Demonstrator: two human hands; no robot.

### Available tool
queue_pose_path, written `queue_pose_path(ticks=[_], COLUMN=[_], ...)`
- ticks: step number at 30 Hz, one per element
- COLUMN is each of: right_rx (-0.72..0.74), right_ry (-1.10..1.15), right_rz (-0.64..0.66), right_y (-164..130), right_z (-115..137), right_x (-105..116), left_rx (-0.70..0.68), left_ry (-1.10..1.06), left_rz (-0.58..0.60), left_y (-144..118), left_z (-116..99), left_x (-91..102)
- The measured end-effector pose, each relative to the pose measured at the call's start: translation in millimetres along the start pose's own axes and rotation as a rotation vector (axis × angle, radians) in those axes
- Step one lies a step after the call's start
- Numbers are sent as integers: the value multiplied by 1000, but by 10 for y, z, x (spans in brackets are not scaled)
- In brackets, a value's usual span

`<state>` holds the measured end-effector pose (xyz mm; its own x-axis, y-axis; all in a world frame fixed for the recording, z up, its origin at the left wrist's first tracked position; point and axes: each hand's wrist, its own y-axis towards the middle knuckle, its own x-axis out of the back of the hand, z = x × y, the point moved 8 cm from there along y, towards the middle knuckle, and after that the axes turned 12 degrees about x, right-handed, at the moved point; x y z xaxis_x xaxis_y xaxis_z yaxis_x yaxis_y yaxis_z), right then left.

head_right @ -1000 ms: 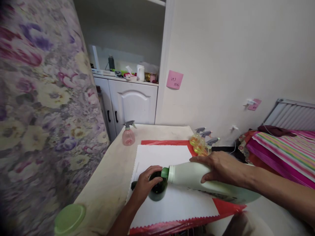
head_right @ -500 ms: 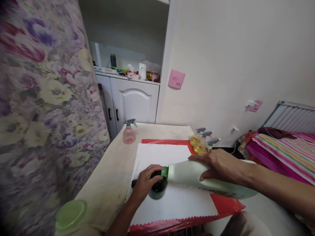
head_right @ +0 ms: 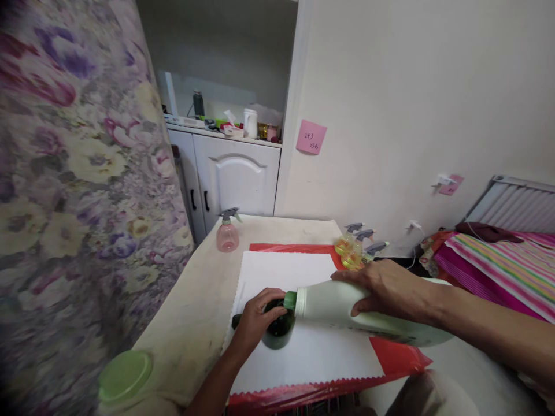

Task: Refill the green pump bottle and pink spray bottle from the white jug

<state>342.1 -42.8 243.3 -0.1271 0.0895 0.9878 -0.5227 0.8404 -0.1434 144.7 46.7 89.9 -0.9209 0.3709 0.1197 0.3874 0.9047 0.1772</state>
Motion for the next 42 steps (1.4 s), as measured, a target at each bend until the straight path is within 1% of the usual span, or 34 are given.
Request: queue_pose_path(ticks=[4, 9, 14, 21, 27, 37, 42], right_rx=[36, 26, 12, 28, 38, 39, 61], right_ry=[-1, -13, -2, 6, 47, -5, 17], right_rz=[-13, -13, 6, 2, 10, 6, -7], right_y=[-9, -11, -20, -34, -13, -28, -25], right_z=[2, 14, 4, -8, 60, 40, 46], right_x=[-8, 19, 2, -12, 42, 34, 40], left_rx=[-2, -9, -2, -10, -11, -10, -12], left_ry=[8, 12, 22, 25, 33, 41, 47], left_rz=[6, 11, 19, 29, 30, 28, 25], left_y=[-2, 1, -2, -9, 5, 0, 3], left_z=[-10, -8, -11, -38, -42, -37, -50], left_x=[-2, -5, -8, -8, -17, -2, -9])
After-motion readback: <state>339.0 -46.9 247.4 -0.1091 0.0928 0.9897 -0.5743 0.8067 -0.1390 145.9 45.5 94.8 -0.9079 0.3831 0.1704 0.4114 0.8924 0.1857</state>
